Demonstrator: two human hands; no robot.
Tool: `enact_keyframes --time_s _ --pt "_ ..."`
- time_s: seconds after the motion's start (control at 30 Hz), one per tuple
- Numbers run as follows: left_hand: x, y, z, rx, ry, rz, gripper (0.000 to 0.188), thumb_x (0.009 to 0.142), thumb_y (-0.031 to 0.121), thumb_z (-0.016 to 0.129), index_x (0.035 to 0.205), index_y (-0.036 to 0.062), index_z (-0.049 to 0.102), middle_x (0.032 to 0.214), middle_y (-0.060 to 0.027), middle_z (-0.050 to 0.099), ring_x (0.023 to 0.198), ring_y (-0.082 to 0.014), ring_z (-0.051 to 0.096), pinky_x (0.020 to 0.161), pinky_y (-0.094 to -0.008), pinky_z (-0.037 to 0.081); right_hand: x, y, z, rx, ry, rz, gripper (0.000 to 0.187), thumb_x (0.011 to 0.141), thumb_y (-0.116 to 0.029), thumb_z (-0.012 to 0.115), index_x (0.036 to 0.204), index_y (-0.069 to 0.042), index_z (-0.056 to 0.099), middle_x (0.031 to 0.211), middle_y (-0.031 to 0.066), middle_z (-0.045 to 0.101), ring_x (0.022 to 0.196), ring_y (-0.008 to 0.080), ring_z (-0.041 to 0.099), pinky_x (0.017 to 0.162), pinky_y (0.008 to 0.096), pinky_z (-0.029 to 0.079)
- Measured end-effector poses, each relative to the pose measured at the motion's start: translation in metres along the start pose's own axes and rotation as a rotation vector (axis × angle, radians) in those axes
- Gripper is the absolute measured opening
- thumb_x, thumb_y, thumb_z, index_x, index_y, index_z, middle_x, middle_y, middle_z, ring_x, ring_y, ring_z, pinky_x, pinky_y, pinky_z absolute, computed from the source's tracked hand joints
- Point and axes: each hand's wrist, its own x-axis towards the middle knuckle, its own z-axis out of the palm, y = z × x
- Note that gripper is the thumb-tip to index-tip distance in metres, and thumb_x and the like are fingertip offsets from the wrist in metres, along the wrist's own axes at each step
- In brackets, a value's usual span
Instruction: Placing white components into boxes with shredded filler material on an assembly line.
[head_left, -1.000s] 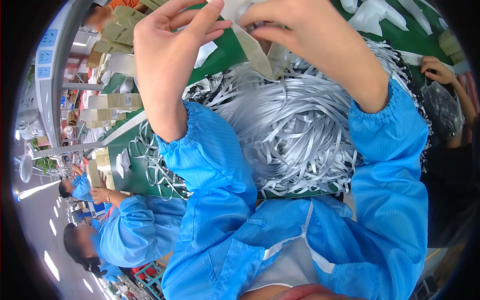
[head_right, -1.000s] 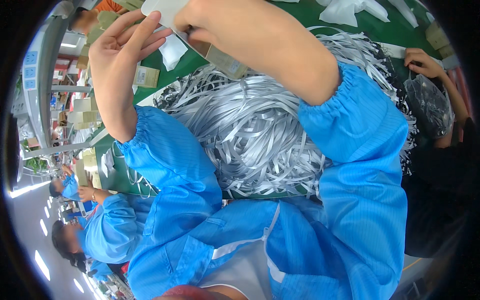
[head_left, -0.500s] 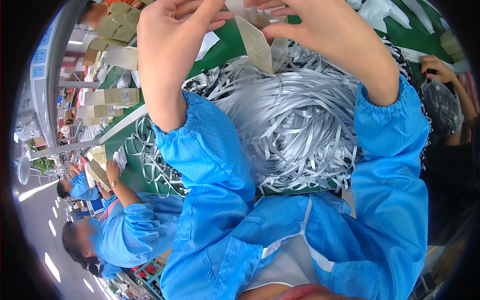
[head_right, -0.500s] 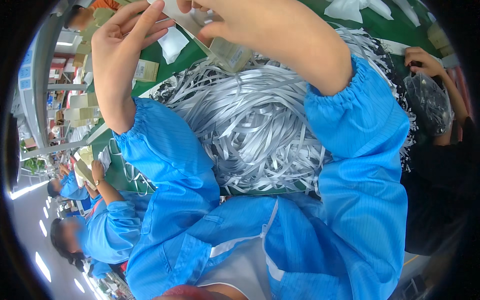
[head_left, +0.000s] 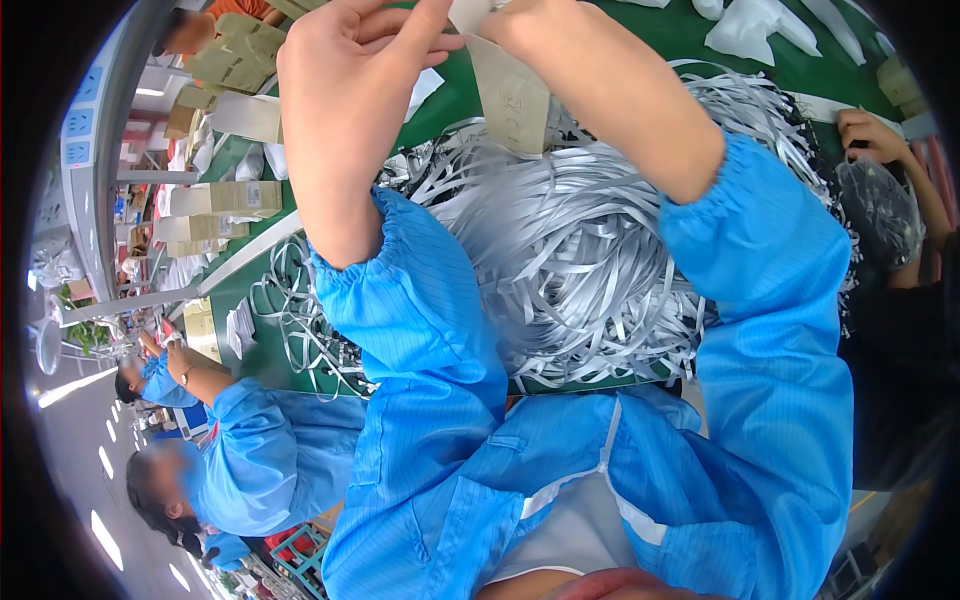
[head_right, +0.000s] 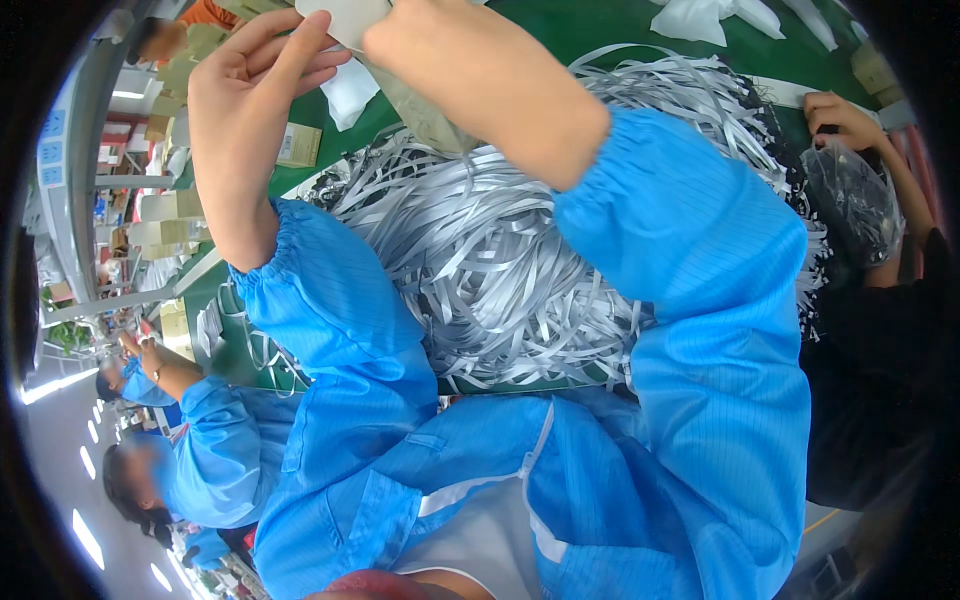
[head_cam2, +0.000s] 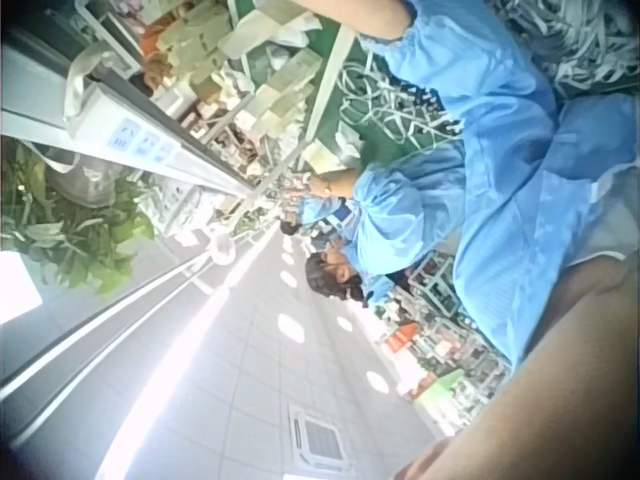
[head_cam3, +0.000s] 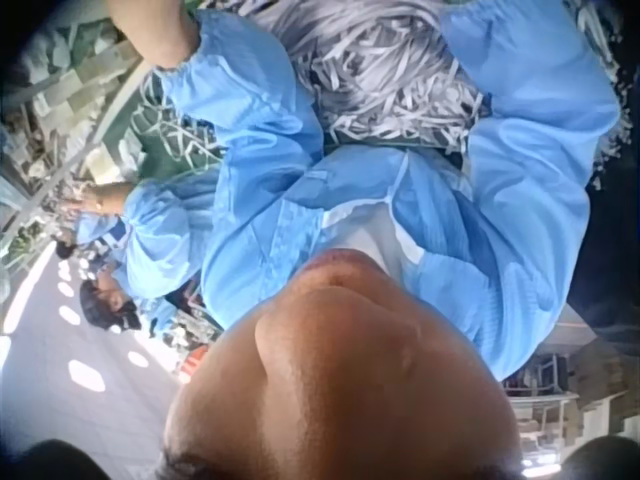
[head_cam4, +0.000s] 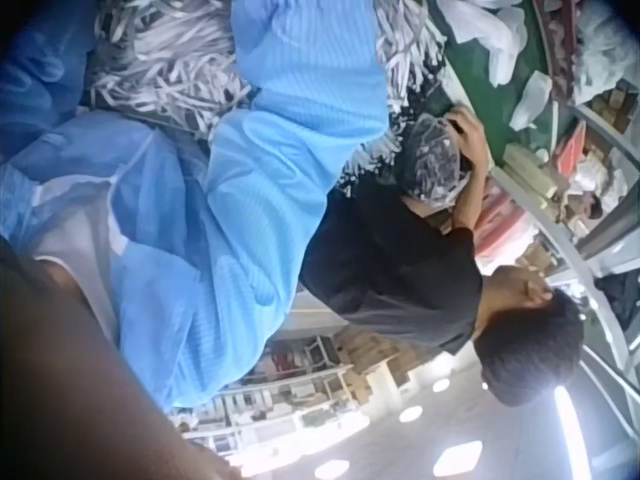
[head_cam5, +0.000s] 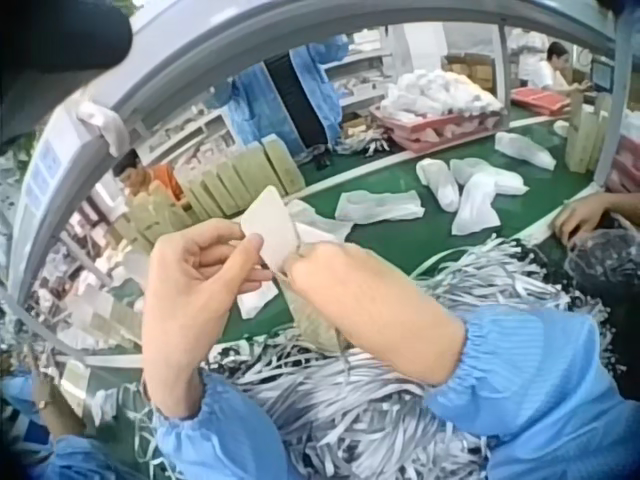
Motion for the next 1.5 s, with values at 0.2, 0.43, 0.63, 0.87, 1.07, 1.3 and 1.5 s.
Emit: enact_keyframes --time_s 0.2,0.43,0.63,0.87,1.07,1.3,1.5 --pt "0.002 0.036 0.020 0.030 0.108 -0.260 0.031 0.099 0.012 0.071 0.121 -0.0071 0.061 0.086 -0.0090 0.073 0.083 -0.0119 0.073 0.074 -0.0218 0.058 0.017 0.008 -0.017 0.068 -0.026 -0.095 0.008 0.084 -0.001 0.064 0.092 0.001 0.061 0.084 0.0217 0.066 0.090 0.0436 0.065 0.077 0.0458 0.053" --pt "0.007 -0.013 0.007 -0.078 0.044 0.030 0.029 0.098 0.012 0.072 0.115 -0.0108 0.068 0.099 -0.0134 0.076 0.091 -0.0163 0.075 0.082 -0.0255 0.059 0.011 0.025 -0.011 0.097 -0.068 -0.027 0.021 0.099 -0.015 0.066 0.115 -0.003 0.066 0.095 0.0163 0.071 0.082 0.0348 0.069 0.070 0.0409 0.053" --pt "-0.002 0.000 0.003 0.146 0.053 0.072 0.030 0.101 0.017 0.069 0.120 -0.0069 0.069 0.108 -0.0111 0.074 0.100 -0.0167 0.070 0.089 -0.0295 0.055 0.015 0.011 -0.013 -0.175 -0.221 0.203 0.030 0.096 -0.030 0.071 0.113 -0.005 0.068 0.087 0.0208 0.069 0.083 0.0387 0.068 0.071 0.0420 0.053" --pt "-0.056 0.056 -0.040 -0.459 -0.808 0.612 0.022 0.098 0.016 0.065 0.086 0.0010 0.074 0.098 -0.0171 0.075 0.074 -0.0170 0.061 0.067 -0.0311 0.048 0.020 0.038 -0.038 -0.160 0.236 -0.025 0.020 0.087 -0.009 0.073 0.104 0.001 0.069 0.087 0.0208 0.071 0.084 0.0376 0.071 0.076 0.0411 0.055" --pt "-0.071 0.056 0.005 -1.691 -1.743 1.298 0.019 0.094 0.004 0.063 0.078 0.0014 0.073 0.093 -0.0202 0.075 0.049 -0.0101 0.045 0.044 -0.0223 0.034 -0.002 0.088 -0.109 -0.125 0.204 0.328 0.009 0.093 -0.002 0.069 0.100 0.004 0.066 0.089 0.0104 0.073 0.079 0.0203 0.070 0.075 0.0314 0.053" --pt "-0.082 0.053 0.046 -2.166 -1.920 1.106 0.020 0.096 0.011 0.063 0.088 -0.0062 0.069 0.093 -0.0229 0.074 0.066 -0.0190 0.056 0.061 -0.0312 0.043 -0.022 0.164 -0.108 -0.684 0.005 0.335 0.033 0.089 -0.020 0.079 0.117 -0.004 0.073 0.099 0.0116 0.077 0.088 0.0187 0.071 0.079 0.0327 0.055" --pt "-0.102 0.066 0.090 -2.628 -2.192 0.854 0.032 0.097 0.018 0.062 0.098 -0.0137 0.065 0.092 -0.0257 0.072 0.083 -0.0278 0.066 0.077 -0.0401 0.052 -0.011 0.128 -0.110 -0.561 0.149 0.312 0.027 0.089 -0.020 0.078 0.113 -0.007 0.075 0.100 0.0187 0.076 0.094 0.0338 0.074 0.083 0.0361 0.055"
